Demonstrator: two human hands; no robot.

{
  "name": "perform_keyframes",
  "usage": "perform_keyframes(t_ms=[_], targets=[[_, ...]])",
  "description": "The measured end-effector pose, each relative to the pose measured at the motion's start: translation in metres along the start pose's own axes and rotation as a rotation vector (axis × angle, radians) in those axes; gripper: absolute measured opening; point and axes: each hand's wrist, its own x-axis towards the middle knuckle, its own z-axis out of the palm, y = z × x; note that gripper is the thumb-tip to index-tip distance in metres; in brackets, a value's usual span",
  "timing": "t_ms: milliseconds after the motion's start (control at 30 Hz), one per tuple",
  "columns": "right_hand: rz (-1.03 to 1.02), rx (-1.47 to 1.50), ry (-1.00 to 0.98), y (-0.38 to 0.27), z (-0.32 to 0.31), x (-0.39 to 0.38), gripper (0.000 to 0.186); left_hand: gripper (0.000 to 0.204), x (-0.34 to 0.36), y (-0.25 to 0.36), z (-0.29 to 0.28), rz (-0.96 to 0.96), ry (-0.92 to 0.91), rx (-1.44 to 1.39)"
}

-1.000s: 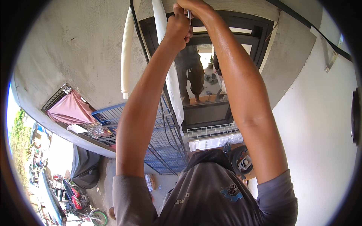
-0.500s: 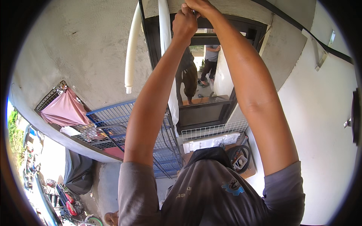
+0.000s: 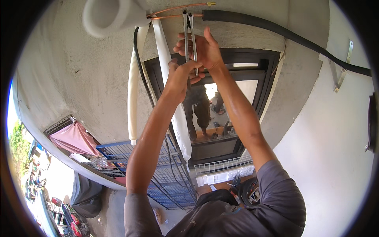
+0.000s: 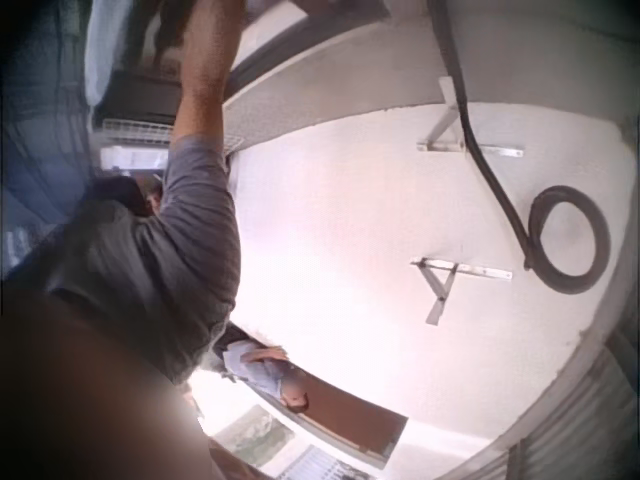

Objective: The person connects copper pipes to a wall-mounted fixture using two wrenches, then wraps a black insulated hose around the pipes and secures it to metal brackets. The person uses both hands to tighten fittings and position the hose.

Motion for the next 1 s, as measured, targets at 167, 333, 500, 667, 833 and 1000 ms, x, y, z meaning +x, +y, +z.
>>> perform_keyframes(t_ms=[167, 333, 500, 667, 833, 1000], targets=[[-0.115, 0.800, -0.708, 0.051, -0.014, 0.047, 0.088, 0.040, -0.004, 0.015, -0.007, -0.049, -0.049, 0.080], [-0.041, 1.057, -0.789, 0.068, -0.014, 0.054, 0.073, 0.040, 0.004, 0.016, -0.011, 0.021, -0.077, 0.182], [-0.035, 0.888, -0.659, 0.051, -0.017, 0.048, 0.065, 0.032, 0.012, 0.007, -0.008, 0.012, -0.016, 0.216], [0.033, 0.599, -0.241, 0.039, -0.007, 0.033, 0.078, 0.045, 0.007, 0.025, 0.003, -0.113, -0.042, 0.298], [-0.010, 0.509, -0.204, 0.042, -0.008, 0.030, 0.076, 0.067, -0.003, 0.030, 0.025, -0.212, 0.231, 0.564], [-0.015, 0.681, -0.470, 0.050, -0.016, 0.041, 0.065, 0.081, 0.006, 0.031, 0.018, -0.321, 0.207, 0.584]])
